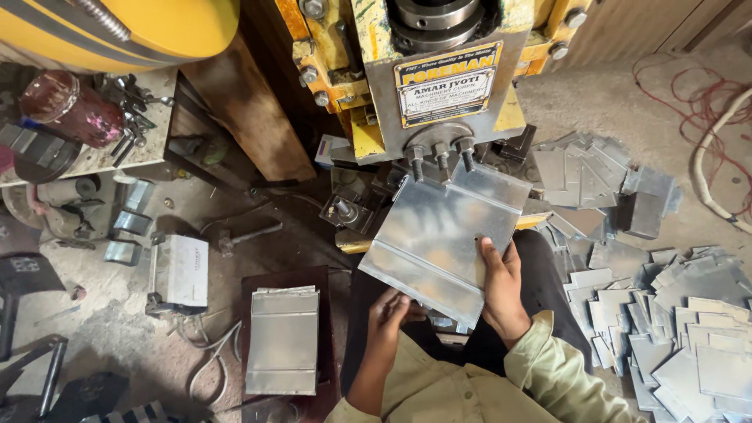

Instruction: The person repeatedly picks up rectangular metal sheets from a stack, places them into a yellow hydraulic press machine, and then removes the processed sheets to place them on a separate pile. The task involves continuous handling of the metal sheets and operating the press mechanism.

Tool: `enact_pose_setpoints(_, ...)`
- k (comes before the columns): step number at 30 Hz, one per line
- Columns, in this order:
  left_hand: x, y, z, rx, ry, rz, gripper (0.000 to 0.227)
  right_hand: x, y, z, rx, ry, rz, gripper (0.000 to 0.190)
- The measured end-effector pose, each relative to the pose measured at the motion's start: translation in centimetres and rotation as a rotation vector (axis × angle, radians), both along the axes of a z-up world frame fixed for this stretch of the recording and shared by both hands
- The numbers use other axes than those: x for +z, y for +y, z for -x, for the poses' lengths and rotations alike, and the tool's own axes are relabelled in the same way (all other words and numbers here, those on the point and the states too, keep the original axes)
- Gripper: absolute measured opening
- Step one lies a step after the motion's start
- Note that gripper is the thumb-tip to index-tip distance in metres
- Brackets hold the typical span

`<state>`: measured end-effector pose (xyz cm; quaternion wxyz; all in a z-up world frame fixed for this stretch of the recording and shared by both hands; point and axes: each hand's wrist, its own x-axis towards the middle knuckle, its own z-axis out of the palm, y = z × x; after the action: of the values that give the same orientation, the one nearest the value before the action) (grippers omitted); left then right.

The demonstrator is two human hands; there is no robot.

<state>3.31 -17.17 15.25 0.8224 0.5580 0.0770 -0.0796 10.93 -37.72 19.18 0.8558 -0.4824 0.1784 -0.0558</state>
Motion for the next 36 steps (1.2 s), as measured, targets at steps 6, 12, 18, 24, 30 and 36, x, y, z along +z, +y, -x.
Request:
enact_pose_setpoints(6, -0.7, 1.0, -0.9, 0.157, 0.104, 0.095, 0.034, -0.5, 0.3, -0.1, -0.004, -0.001, -0.031, 0.032)
enact_pose_setpoints(12, -0.9, 1.9, -0.8, 0.165, 0.116, 0.162, 0.04, -0.1, 0.4, -0.3, 0.011, -0.058, -0.021, 0.031)
enact_pose_setpoints(18, -0.7, 2.2, -0.4, 0.153, 0.117, 0.132, 0.041, 0.4, 0.6, -0.2, 0.006, -0.045, -0.062, 0.033)
enact_pose_setpoints(24, -0.9, 2.2, -0.4, 0.18, 0.148, 0.1, 0.038, 0.5, 0.7, -0.3, 0.004, -0.036, -0.053, 0.033)
enact_pose_setpoints(30, -0.5, 2.8, -0.9, 0.177, 0.134, 0.092, 0.039, -0.4, 0.6, -0.6, -0.004, -0.053, -0.05, 0.032)
enact_pose_setpoints(36, -2.4, 3.6, -1.2, 0.212, 0.125, 0.102, 0.043, -0.5, 0.6, -0.6, 0.013, 0.004, -0.049, 0.034)
